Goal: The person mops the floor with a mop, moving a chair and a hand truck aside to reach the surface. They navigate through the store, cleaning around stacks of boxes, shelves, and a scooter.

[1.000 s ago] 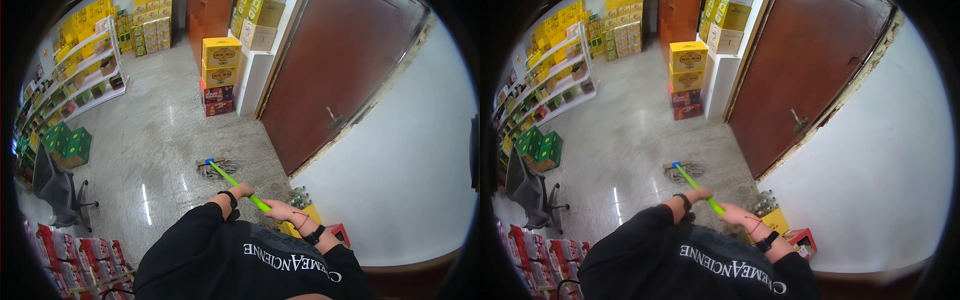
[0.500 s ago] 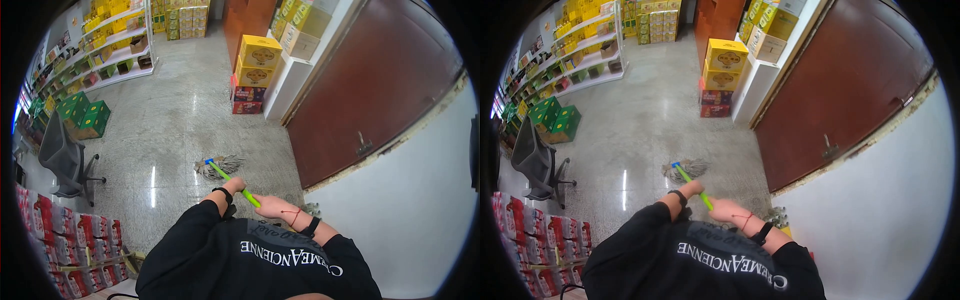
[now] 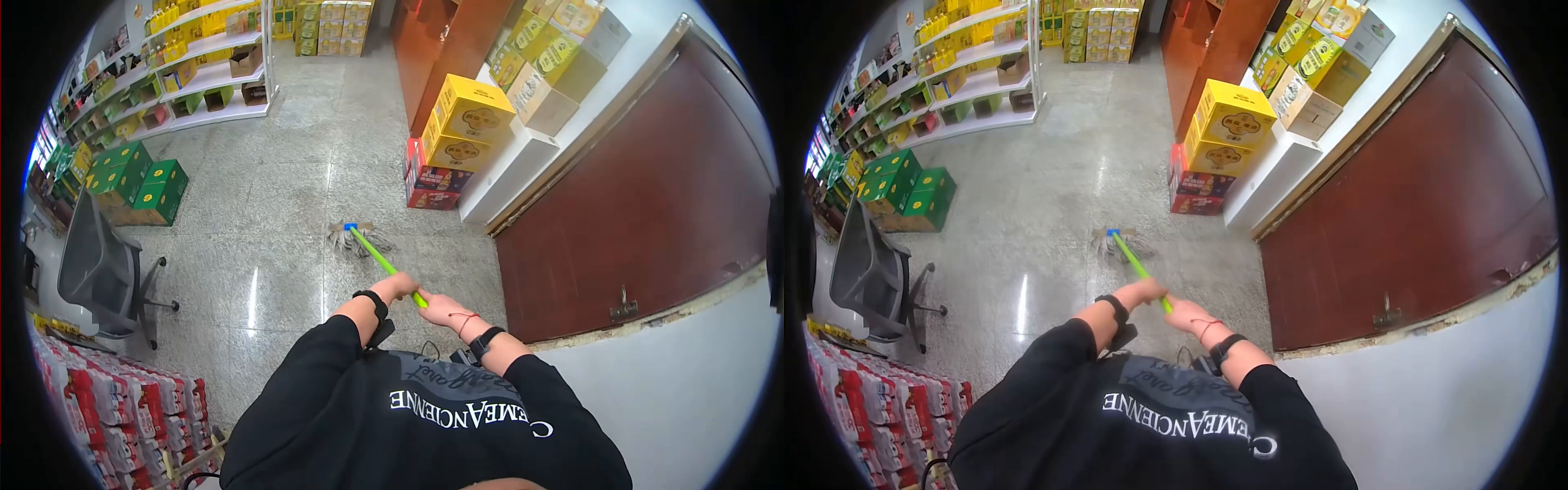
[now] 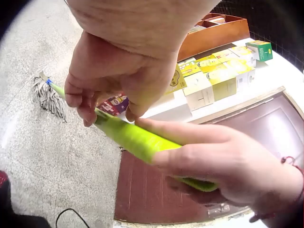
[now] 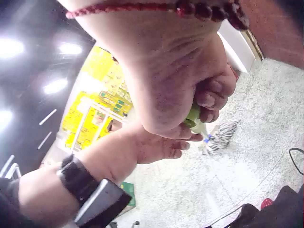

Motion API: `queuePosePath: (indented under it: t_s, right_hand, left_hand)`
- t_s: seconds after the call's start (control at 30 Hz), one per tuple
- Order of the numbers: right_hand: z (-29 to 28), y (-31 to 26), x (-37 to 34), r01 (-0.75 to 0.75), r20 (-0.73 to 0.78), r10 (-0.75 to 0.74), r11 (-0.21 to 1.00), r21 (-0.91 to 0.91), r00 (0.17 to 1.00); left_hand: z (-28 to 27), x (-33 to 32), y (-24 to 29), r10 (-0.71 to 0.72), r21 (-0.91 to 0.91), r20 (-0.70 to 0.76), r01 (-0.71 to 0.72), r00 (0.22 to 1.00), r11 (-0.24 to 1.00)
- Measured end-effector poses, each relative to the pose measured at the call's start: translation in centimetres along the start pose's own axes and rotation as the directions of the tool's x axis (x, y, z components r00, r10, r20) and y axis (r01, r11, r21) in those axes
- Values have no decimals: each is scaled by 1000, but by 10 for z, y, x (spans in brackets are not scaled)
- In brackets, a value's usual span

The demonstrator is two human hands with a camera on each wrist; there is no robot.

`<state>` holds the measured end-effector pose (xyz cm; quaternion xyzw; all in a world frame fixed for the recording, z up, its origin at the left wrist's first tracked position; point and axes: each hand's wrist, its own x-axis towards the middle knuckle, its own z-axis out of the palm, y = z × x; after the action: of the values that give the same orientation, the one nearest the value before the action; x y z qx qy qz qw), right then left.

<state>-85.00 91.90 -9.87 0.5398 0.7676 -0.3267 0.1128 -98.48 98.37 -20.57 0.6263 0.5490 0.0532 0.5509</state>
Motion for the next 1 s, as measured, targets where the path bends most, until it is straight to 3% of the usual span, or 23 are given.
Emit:
queuePosePath:
  t_s: [0.07, 0.27, 0.33, 0.4, 0.47, 0.6, 0.73, 0.83, 0.9, 0.97, 1.0]
  right_hand:
    - [-1, -1, 30, -55, 10, 56, 998, -29, 998]
    - [-39, -36, 109, -30, 69, 26, 998, 49, 997]
    - [-36, -36, 147, 26, 20, -27, 998, 57, 999]
    - [-50, -46, 173, 81, -44, -78, 995, 66, 996]
    - [-84, -74, 183, 29, 64, -31, 999, 25, 997]
    - [-75, -48, 297, 196, 103, -197, 980, 22, 975]
    - [-133, -67, 367, 231, 20, -233, 971, 67, 972]
    - [-176, -77, 409, 183, 113, -210, 960, 210, 971]
    - [-208, -89, 435, 198, 167, -246, 945, 261, 955]
    - [-221, -91, 466, 337, 98, -373, 903, 266, 923]
    - [-227, -92, 479, 237, 170, -271, 952, 192, 948]
  left_hand:
    - [-17, 26, -17, 9, 28, 19, -9, 1000, 1000]
    - [-78, 54, -38, -10, 12, 41, 10, 999, 1000]
    - [-100, 64, -48, -97, -214, -86, 77, 992, 974]
    - [-129, 57, -38, -108, -227, -98, 84, 989, 970]
    - [-160, 54, -28, -122, -230, -114, 93, 986, 969]
    - [-218, 92, -30, -165, -195, -130, 138, 978, 971]
    - [-298, 109, 3, -248, -218, -111, 220, 962, 951]
    - [-357, 130, 20, -229, -123, 11, 229, 973, 966]
    - [-389, 149, 17, -241, -125, -62, 232, 969, 965]
    - [-411, 164, 15, -243, -180, -115, 220, 963, 959]
    - [-420, 172, 15, -255, -174, -111, 234, 961, 957]
